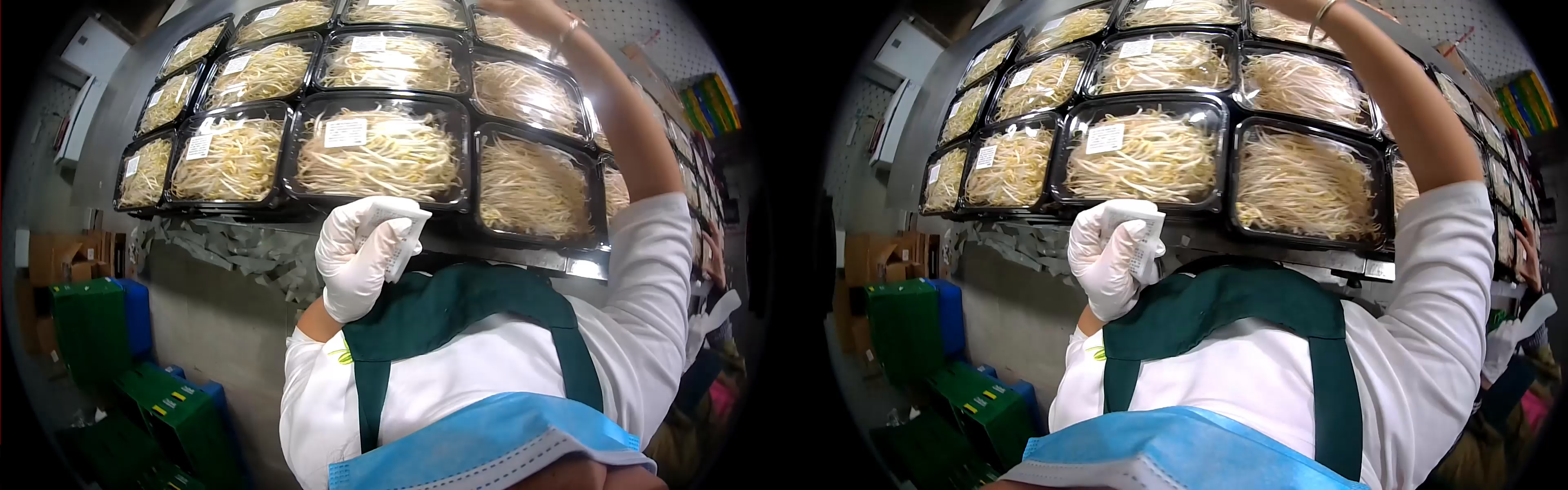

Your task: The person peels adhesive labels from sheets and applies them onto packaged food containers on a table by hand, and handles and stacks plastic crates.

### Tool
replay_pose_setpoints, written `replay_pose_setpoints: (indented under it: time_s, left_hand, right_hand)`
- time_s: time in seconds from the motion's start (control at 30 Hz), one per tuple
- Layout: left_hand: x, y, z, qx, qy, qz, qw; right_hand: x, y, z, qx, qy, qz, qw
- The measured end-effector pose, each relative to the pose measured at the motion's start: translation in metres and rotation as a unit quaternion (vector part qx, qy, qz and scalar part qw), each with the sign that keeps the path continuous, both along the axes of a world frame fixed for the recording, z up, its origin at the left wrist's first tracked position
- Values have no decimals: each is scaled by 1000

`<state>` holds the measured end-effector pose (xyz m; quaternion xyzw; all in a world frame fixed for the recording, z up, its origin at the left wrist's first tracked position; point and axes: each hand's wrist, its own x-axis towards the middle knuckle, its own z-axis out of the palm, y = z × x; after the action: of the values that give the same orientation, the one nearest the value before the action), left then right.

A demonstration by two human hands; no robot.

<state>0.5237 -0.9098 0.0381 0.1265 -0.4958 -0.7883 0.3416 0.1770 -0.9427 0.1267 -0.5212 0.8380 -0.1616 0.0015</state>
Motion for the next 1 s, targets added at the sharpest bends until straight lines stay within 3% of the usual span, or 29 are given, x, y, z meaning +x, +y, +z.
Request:
replay_pose_setpoints:
  time_s: [0.1, 0.17, 0.2, 0.23, 0.3, 0.37, 0.4, 0.47, 0.5, 0.53, 0.57, 0.63, 0.7, 0.73, 0.77, 0.8, 0.83, 0.93, 0.97, 1.0]
  left_hand:
    - [-10, 30, -10, -129, 6, 148, 980]
    - [-2, 26, -13, -330, -55, 144, 931]
    - [-4, 36, -2, -246, -43, 105, 963]
    - [-1, 33, 2, -185, -10, -2, 983]
    - [3, 39, 2, -82, -30, -71, 994]
    - [-1, 42, 0, -118, -42, -37, 991]
    - [-6, 48, 10, 31, -32, -33, 998]
    - [-11, 48, 9, 65, 30, -32, 997]
    - [-10, 44, 2, 41, 22, -67, 997]
    - [-11, 47, 6, 41, 15, -26, 999]
    - [-9, 49, 7, 88, 0, -16, 996]
    - [-12, 49, -1, 17, 111, 61, 992]
    - [-13, 53, 3, -3, 82, 81, 993]
    - [-15, 53, 6, -44, 55, 87, 994]
    - [-13, 51, 3, -35, 25, 62, 997]
    - [-10, 48, 1, -27, -5, 36, 999]
    - [-8, 45, -6, -26, -4, 35, 999]
    - [-5, 47, -5, -64, 21, 62, 996]
    - [-7, 33, -15, -299, 18, 103, 949]
    - [0, 31, -19, -270, 9, 40, 962]
  right_hand:
    - [-67, -5, -37, 33, 237, -53, 970]
    - [-21, 7, -22, 91, 302, -82, 945]
    - [-18, 11, -21, 66, 301, -63, 949]
    - [-23, 13, -21, 64, 297, -61, 951]
    - [-48, 23, -25, 68, 177, -118, 975]
    - [-78, 35, -34, 48, 144, -121, 981]
    - [-82, 38, -39, 26, 92, -94, 991]
    - [-8, 53, -31, -17, -186, 90, 978]
    - [48, 70, -20, -11, -295, 188, 937]
    - [97, 89, -17, -17, -339, 268, 902]
    - [129, 107, -29, -83, -245, 390, 884]
    - [177, 138, -21, -130, -226, 413, 873]
    - [174, 141, -25, -214, -127, 449, 858]
    - [166, 140, -20, -201, -152, 385, 888]
    - [143, 126, -24, -238, -70, 363, 898]
    - [116, 113, -20, -172, -106, 251, 947]
    - [81, 94, -15, -34, -68, 136, 988]
    - [18, 70, -48, -16, -4, -36, 999]
    - [10, 64, -59, 31, 69, 5, 997]
    - [3, 64, -71, 51, 103, -11, 993]
